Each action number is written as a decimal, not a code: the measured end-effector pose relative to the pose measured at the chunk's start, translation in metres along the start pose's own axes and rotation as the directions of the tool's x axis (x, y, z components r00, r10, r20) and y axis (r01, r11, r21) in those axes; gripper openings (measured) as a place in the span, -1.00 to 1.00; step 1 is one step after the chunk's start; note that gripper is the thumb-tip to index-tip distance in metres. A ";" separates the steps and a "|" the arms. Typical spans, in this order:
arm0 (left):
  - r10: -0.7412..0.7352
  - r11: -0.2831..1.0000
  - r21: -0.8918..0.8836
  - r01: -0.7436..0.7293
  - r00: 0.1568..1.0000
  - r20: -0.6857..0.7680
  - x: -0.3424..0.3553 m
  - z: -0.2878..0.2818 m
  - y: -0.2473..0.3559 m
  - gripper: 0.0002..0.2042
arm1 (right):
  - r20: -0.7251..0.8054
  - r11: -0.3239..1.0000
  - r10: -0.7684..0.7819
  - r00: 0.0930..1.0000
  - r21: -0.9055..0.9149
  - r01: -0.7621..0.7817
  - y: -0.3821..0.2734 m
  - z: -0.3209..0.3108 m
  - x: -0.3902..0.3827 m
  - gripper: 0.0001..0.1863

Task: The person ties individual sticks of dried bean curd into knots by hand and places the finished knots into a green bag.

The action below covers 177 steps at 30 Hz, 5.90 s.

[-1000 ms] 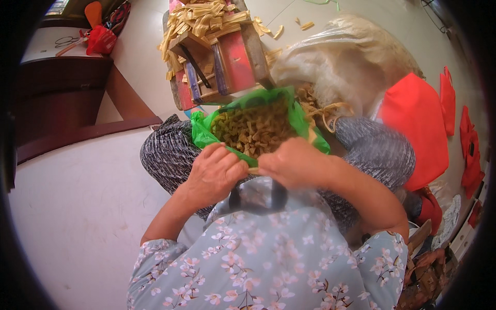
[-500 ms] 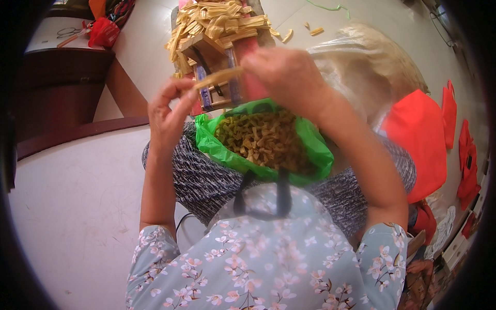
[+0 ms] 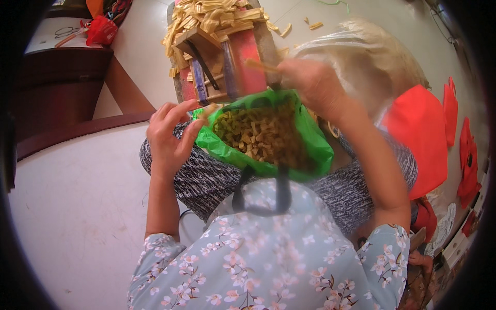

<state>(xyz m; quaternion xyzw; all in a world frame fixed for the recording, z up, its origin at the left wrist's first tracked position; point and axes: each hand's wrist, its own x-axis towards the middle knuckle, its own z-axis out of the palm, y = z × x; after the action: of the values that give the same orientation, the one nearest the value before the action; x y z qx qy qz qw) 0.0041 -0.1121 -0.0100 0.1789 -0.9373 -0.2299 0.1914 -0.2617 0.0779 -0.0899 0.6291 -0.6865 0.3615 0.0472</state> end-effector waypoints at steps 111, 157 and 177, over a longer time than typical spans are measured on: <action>0.054 0.995 0.082 -0.051 0.998 -0.044 0.060 0.019 -0.039 -0.86 | 0.087 0.982 -0.053 0.995 -0.179 0.068 -0.001 0.032 0.072 -0.91; 0.499 0.865 0.089 -0.494 0.866 -0.038 -0.056 0.038 0.107 -0.82 | 0.758 -0.351 0.269 0.595 0.652 -0.672 -0.139 -0.043 -0.055 -0.84; 0.332 0.941 0.101 -0.323 0.939 -0.087 -0.065 0.053 0.092 -0.82 | 0.593 -0.156 0.452 0.666 0.788 -0.596 -0.140 -0.020 -0.057 -0.75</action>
<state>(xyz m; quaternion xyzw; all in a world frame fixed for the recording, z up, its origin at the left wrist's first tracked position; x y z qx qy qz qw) 0.0141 0.0116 -0.0256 0.0398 -0.9518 -0.1453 0.2672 -0.1326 0.1443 -0.0438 0.1795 -0.4689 0.6599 -0.5589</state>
